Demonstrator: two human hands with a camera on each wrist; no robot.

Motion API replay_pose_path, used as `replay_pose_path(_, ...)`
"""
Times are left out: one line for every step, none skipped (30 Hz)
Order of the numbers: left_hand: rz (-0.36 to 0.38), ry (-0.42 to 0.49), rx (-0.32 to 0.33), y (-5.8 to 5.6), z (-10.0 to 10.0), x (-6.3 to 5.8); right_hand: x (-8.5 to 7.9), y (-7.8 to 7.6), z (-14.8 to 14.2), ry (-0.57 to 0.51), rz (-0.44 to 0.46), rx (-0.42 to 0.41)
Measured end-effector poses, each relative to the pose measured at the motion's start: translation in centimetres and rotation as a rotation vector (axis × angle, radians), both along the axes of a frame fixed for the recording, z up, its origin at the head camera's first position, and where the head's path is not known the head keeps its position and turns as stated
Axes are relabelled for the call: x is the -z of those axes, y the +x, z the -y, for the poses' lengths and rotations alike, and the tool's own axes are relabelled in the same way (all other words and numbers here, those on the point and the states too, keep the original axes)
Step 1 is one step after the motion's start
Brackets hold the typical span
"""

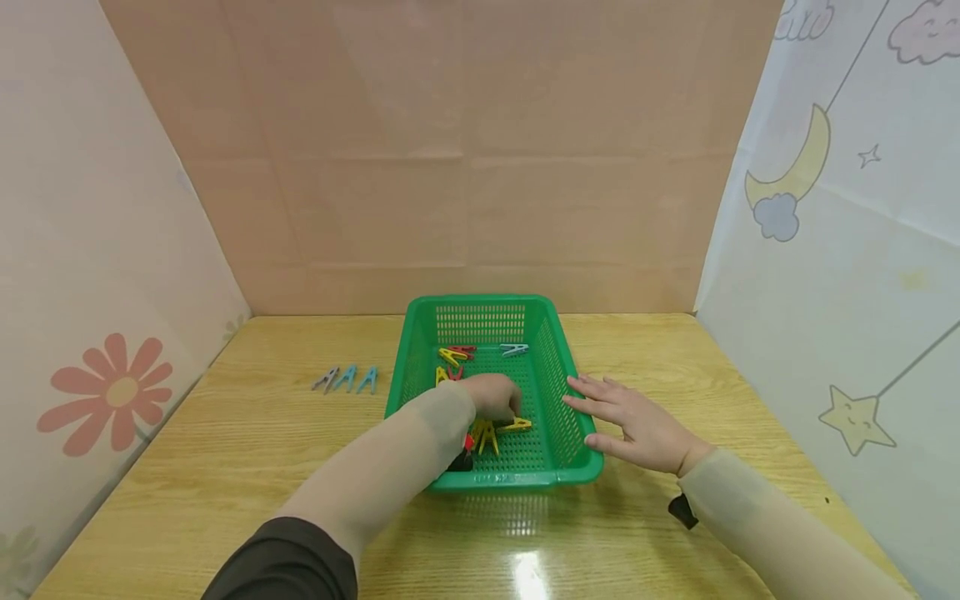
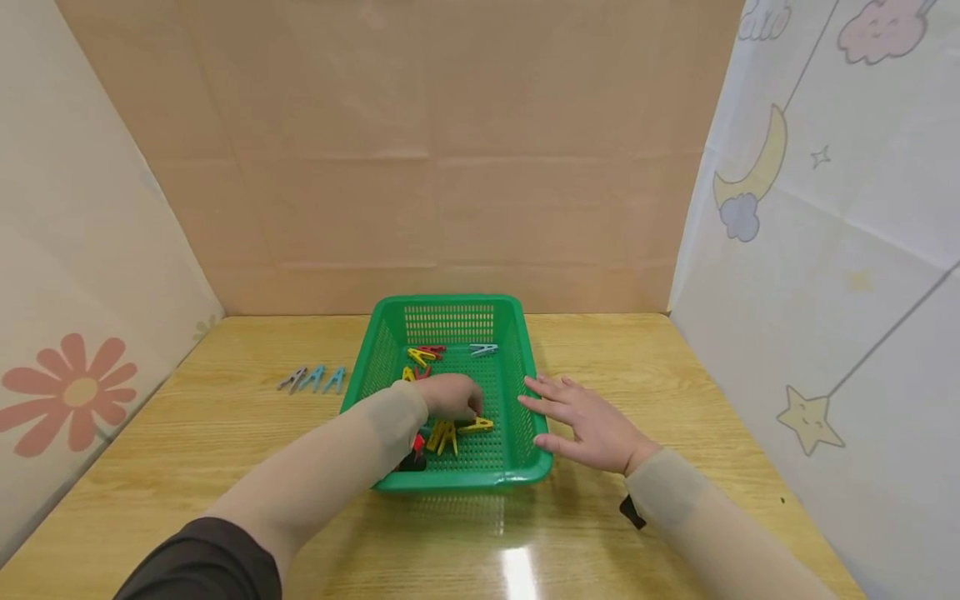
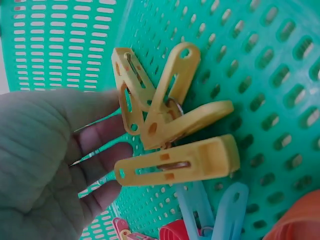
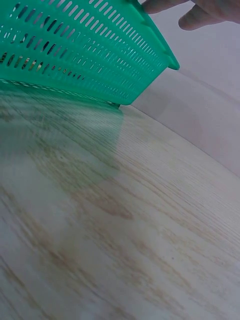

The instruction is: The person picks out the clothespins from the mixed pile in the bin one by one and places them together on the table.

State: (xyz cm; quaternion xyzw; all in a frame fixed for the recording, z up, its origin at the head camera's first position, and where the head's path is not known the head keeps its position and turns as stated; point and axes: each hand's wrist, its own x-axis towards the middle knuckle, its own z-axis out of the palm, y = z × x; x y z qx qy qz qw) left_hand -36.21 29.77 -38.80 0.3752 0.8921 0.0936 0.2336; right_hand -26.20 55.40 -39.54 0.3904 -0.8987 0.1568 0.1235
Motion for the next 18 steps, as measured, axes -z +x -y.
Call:
replay_pose_path(-0.005,-0.003,-0.013,-0.05,-0.01,0.02,-0.02,0.0,0.01,0.001,0.0,0.0)
replay_pose_path(-0.006,-0.012,-0.024,-0.09,-0.01,0.03,-0.04,0.01,0.01,0.002,0.001,-0.001)
replay_pose_path(-0.008,-0.027,-0.032,-0.12,0.01,0.04,-0.06,0.02,0.02,0.003,0.002,-0.001)
replay_pose_path(-0.002,-0.042,-0.042,-0.12,0.04,0.05,-0.08,0.01,0.02,0.002,0.004,-0.001)
replay_pose_path(-0.007,-0.058,-0.052,-0.11,0.12,0.04,-0.1,0.02,0.02,0.003,0.005,-0.002)
replay_pose_path(-0.007,-0.073,-0.057,-0.07,0.2,-0.01,-0.11,0.02,0.02,0.003,0.006,-0.003)
replay_pose_path(-0.008,-0.089,-0.054,-0.04,0.29,-0.08,-0.13,0.01,0.03,0.002,0.008,-0.004)
replay_pose_path(-0.011,-0.099,-0.051,0.0,0.38,-0.14,-0.14,0.0,0.03,0.003,0.009,-0.004)
replay_pose_path(-0.009,-0.105,-0.049,0.06,0.47,-0.19,-0.15,-0.01,0.03,0.004,0.01,-0.004)
replay_pose_path(-0.009,-0.106,-0.046,0.09,0.55,-0.25,-0.15,-0.01,0.03,0.004,0.011,-0.003)
replay_pose_path(-0.012,-0.107,-0.041,0.11,0.6,-0.3,-0.16,-0.01,0.05,0.005,0.012,-0.004)
replay_pose_path(-0.011,-0.104,-0.037,0.15,0.66,-0.37,-0.16,-0.03,0.06,0.005,0.013,-0.003)
replay_pose_path(-0.011,-0.101,-0.033,0.15,0.69,-0.4,-0.15,-0.04,0.07,0.006,0.013,-0.003)
replay_pose_path(-0.01,-0.099,-0.03,0.13,0.72,-0.4,-0.13,-0.05,0.06,0.007,0.011,-0.004)
replay_pose_path(-0.009,-0.094,-0.03,0.09,0.73,-0.39,-0.1,-0.07,0.06,0.008,0.009,-0.005)
replay_pose_path(-0.012,-0.089,-0.029,0.05,0.73,-0.37,-0.08,-0.09,0.06,0.007,0.007,-0.007)
replay_pose_path(-0.01,-0.082,-0.035,0.01,0.73,-0.33,-0.04,-0.1,0.06,0.007,0.005,-0.01)
replay_pose_path(-0.007,-0.07,-0.044,-0.05,0.73,-0.27,-0.01,-0.13,0.05,0.006,0.002,-0.013)
